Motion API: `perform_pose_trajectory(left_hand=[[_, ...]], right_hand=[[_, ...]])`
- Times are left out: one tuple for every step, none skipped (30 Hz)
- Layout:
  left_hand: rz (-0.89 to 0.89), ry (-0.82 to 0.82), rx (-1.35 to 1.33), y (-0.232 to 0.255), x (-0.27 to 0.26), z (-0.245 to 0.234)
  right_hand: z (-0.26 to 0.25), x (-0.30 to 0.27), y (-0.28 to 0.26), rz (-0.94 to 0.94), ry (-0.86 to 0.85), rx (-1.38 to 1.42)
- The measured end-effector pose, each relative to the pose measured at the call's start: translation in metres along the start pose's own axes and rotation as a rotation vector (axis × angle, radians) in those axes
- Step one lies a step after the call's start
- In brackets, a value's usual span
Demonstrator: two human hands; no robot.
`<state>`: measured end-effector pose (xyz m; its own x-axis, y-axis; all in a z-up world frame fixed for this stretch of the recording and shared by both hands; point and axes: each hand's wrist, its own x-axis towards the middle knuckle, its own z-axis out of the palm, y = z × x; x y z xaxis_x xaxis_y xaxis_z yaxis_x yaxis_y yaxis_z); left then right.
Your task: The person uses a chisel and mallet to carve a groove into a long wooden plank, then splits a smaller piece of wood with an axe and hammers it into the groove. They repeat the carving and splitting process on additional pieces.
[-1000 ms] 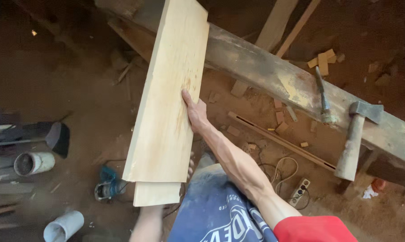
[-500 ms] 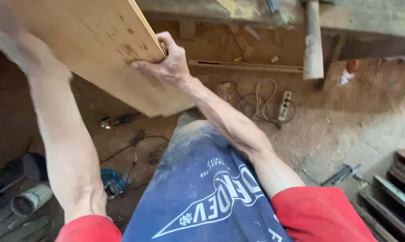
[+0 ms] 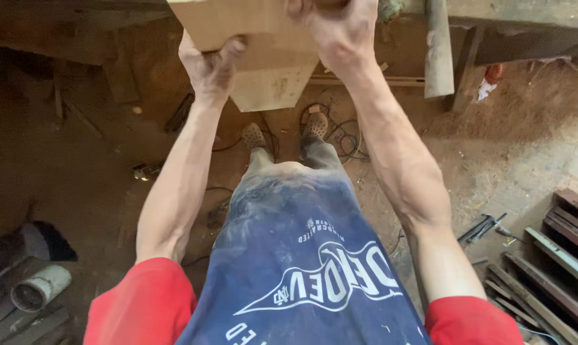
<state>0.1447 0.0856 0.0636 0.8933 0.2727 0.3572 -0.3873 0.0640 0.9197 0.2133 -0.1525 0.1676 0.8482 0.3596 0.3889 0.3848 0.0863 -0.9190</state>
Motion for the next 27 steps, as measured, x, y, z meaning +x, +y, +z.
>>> perform_pose_trajectory(left_hand=[[-0.029, -0.091, -0.059, 0.0, 0.007, 0.002], [-0.057, -0.181, -0.119, -0.001, 0.011, 0.005], [-0.215, -0.126, -0.252, -0.004, 0.01, 0.011], [-0.372, -0.07, -0.387, -0.007, 0.008, 0.017], [-0.52, -0.02, -0.521, -0.014, 0.013, 0.021], [-0.526, -0.038, -0.431, -0.023, 0.014, 0.027], [-0.542, -0.049, -0.341, -0.032, 0.005, 0.034], [-0.558, -0.061, -0.25, -0.044, -0.002, 0.038], [-0.502, -0.113, -0.184, -0.057, -0.008, 0.037], [-0.446, -0.166, -0.119, -0.07, -0.013, 0.036], [-0.388, -0.219, -0.055, -0.085, -0.017, 0.036], [-0.448, -0.176, -0.022, -0.099, -0.021, 0.037], [-0.512, -0.134, 0.011, -0.112, -0.026, 0.038], [-0.576, -0.092, 0.044, -0.124, -0.029, 0.038], [-0.653, -0.047, 0.005, -0.136, -0.029, 0.038], [-0.73, -0.001, -0.035, -0.148, -0.026, 0.038], [-0.811, 0.046, -0.074, -0.158, -0.027, 0.037], [-0.717, -0.006, 0.059, -0.167, -0.027, 0.036], [-0.621, -0.061, 0.193, -0.175, -0.026, 0.034], [-0.523, -0.118, 0.325, -0.182, -0.026, 0.032], [-0.517, -0.115, 0.337, -0.188, -0.025, 0.031], [-0.511, -0.113, 0.349, -0.194, -0.024, 0.031], [-0.501, -0.112, 0.361, -0.199, -0.021, 0.03], [-0.477, -0.129, 0.378, -0.203, -0.02, 0.028], [-0.454, -0.147, 0.396, -0.206, -0.02, 0.026], [-0.432, -0.165, 0.414, -0.208, -0.02, 0.023], [-0.447, -0.16, 0.442, -0.212, -0.021, 0.021]], right_hand=[[-0.005, -0.006, 0.002, 0.011, -0.001, -0.005], [-0.011, -0.011, 0.005, -0.006, -0.001, -0.043], [-0.019, -0.013, 0.011, -0.036, -0.007, -0.082], [-0.027, -0.014, 0.02, -0.089, -0.005, -0.147], [-0.037, -0.013, 0.029, -0.054, -0.06, -0.224], [-0.049, -0.016, 0.038, -0.019, -0.116, -0.302], [-0.058, -0.022, 0.048, 0.027, -0.173, -0.375], [-0.065, -0.026, 0.062, 0.072, -0.199, -0.412], [-0.07, -0.032, 0.076, 0.121, -0.228, -0.448], [-0.073, -0.038, 0.09, 0.17, -0.257, -0.484], [-0.075, -0.041, 0.105, 0.186, -0.264, -0.471], [-0.075, -0.044, 0.121, 0.202, -0.27, -0.457], [-0.074, -0.048, 0.135, 0.22, -0.277, -0.443], [-0.074, -0.051, 0.149, 0.173, -0.283, -0.464], [-0.074, -0.052, 0.163, 0.121, -0.289, -0.483], [-0.073, -0.052, 0.177, 0.069, -0.296, -0.501], [-0.074, -0.052, 0.189, 0.086, -0.301, -0.482], [-0.076, -0.05, 0.2, 0.104, -0.306, -0.462], [-0.076, -0.051, 0.208, 0.121, -0.307, -0.443], [-0.076, -0.054, 0.212, 0.179, -0.298, -0.434], [-0.078, -0.054, 0.215, 0.232, -0.286, -0.428], [-0.078, -0.055, 0.218, 0.285, -0.273, -0.422], [-0.077, -0.054, 0.22, 0.294, -0.272, -0.429], [-0.076, -0.053, 0.223, 0.303, -0.27, -0.435], [-0.075, -0.054, 0.224, 0.313, -0.269, -0.439], [-0.073, -0.054, 0.226, 0.314, -0.256, -0.422], [-0.072, -0.056, 0.227, 0.317, -0.245, -0.404]])
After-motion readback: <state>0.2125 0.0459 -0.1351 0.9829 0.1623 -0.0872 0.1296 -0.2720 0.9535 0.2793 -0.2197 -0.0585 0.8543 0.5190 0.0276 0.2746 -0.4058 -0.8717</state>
